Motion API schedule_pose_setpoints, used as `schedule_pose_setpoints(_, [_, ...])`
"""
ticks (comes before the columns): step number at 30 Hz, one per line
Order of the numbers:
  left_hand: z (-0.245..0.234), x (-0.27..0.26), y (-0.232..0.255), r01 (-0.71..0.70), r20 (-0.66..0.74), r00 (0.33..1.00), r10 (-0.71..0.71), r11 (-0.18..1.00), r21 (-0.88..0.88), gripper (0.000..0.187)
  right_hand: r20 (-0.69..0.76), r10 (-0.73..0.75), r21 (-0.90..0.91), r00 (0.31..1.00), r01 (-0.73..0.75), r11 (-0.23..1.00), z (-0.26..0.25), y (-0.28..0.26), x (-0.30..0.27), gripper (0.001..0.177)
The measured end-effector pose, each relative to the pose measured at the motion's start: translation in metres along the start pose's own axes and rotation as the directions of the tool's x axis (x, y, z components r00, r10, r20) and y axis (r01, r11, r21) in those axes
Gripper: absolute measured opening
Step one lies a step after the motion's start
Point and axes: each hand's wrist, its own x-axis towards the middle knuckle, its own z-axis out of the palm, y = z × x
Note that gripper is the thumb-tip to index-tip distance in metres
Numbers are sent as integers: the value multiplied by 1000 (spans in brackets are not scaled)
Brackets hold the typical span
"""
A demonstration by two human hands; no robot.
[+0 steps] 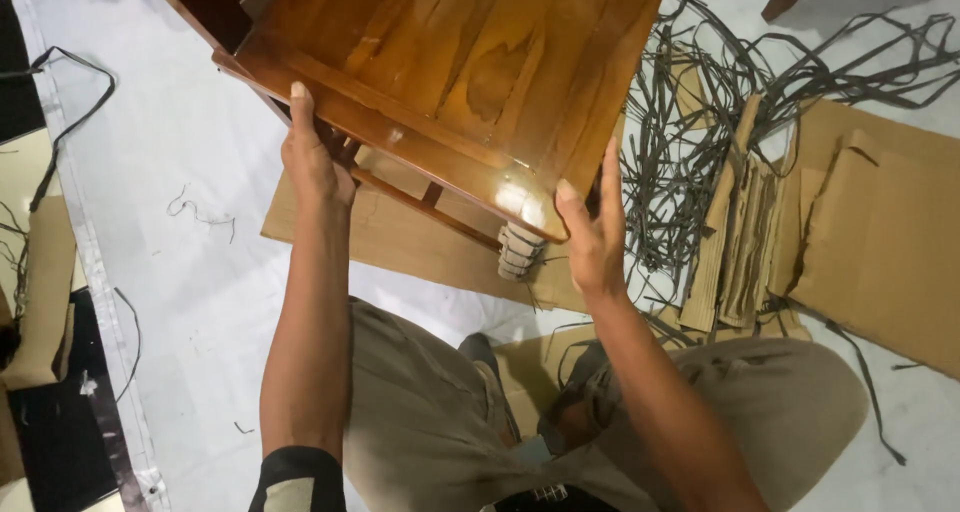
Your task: Wrapping a wooden table with cardboard and securing it with plastic straps.
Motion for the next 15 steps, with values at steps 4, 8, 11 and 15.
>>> schedule_pose_setpoints(4, [-9, 21, -19, 14, -48, 999, -14, 1000, 6, 62, -8, 5, 56, 1000, -5, 998, 11, -7, 4, 80])
schedule_pose_setpoints(8, [0, 25, -23, -9, -23, 1000, 10, 1000, 18, 73, 13, -13, 87, 1000, 12, 996, 5, -1, 23, 81])
schedule_pose_setpoints(11, [9, 30, -26, -22, 1, 1000, 22, 1000, 10, 86, 41, -33, 109, 999, 29, 994, -6, 16, 43, 79])
schedule_pose_setpoints(15, [37, 15, -12, 16, 25, 1000, -15, 999, -46, 105, 78, -47, 111, 996, 38, 993, -21, 34, 68, 77])
